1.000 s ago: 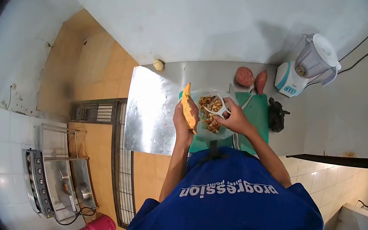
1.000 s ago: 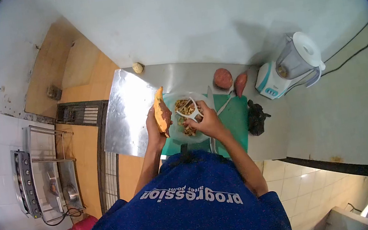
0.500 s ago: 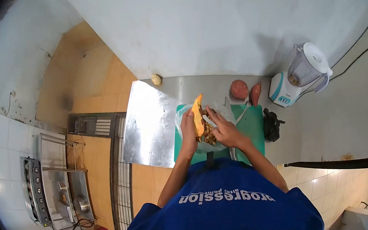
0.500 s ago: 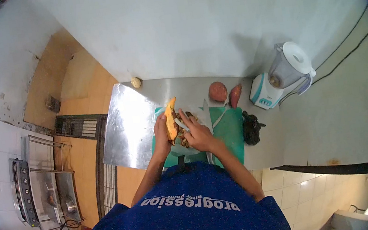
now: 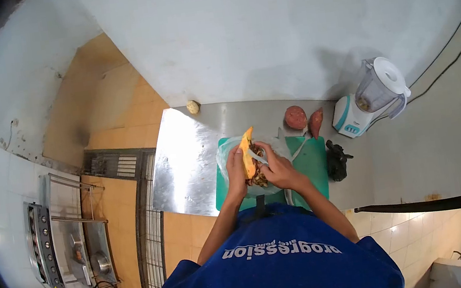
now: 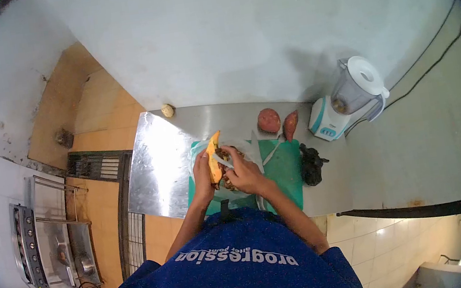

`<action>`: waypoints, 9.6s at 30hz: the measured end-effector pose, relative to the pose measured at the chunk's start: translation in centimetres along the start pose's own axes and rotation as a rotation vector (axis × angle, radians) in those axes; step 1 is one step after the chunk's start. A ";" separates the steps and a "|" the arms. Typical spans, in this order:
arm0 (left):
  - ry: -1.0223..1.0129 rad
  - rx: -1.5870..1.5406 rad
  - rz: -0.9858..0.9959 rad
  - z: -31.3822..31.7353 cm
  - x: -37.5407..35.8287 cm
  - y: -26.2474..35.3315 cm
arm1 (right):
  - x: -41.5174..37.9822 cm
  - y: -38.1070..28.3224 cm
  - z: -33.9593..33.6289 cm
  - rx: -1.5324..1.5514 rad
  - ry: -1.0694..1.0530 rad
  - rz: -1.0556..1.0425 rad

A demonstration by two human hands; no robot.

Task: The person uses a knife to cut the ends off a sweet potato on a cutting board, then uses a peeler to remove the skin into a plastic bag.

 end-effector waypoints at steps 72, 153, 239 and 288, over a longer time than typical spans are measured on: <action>0.155 0.233 0.289 1.7 2.7 3.4 | 1.0 -3.6 -3.0 0.049 0.124 0.120; 0.082 -0.268 0.069 4.2 3.4 3.6 | -0.3 -4.7 -3.1 -0.017 0.207 -0.047; 0.021 -0.134 -0.219 -0.8 3.6 -2.9 | -5.2 4.1 -1.1 0.556 -0.032 0.288; 0.024 -0.473 -0.006 3.7 6.1 5.2 | -1.8 -3.9 -4.4 -0.149 0.121 0.033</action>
Point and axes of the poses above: each hand's wrist, its own x-axis towards the middle knuckle, its own z-axis out of the palm, y = z × x, the point moved 3 cm from there along x, towards the middle knuckle, and after that the axes turned 9 degrees about -z, right-handed, at the moved point
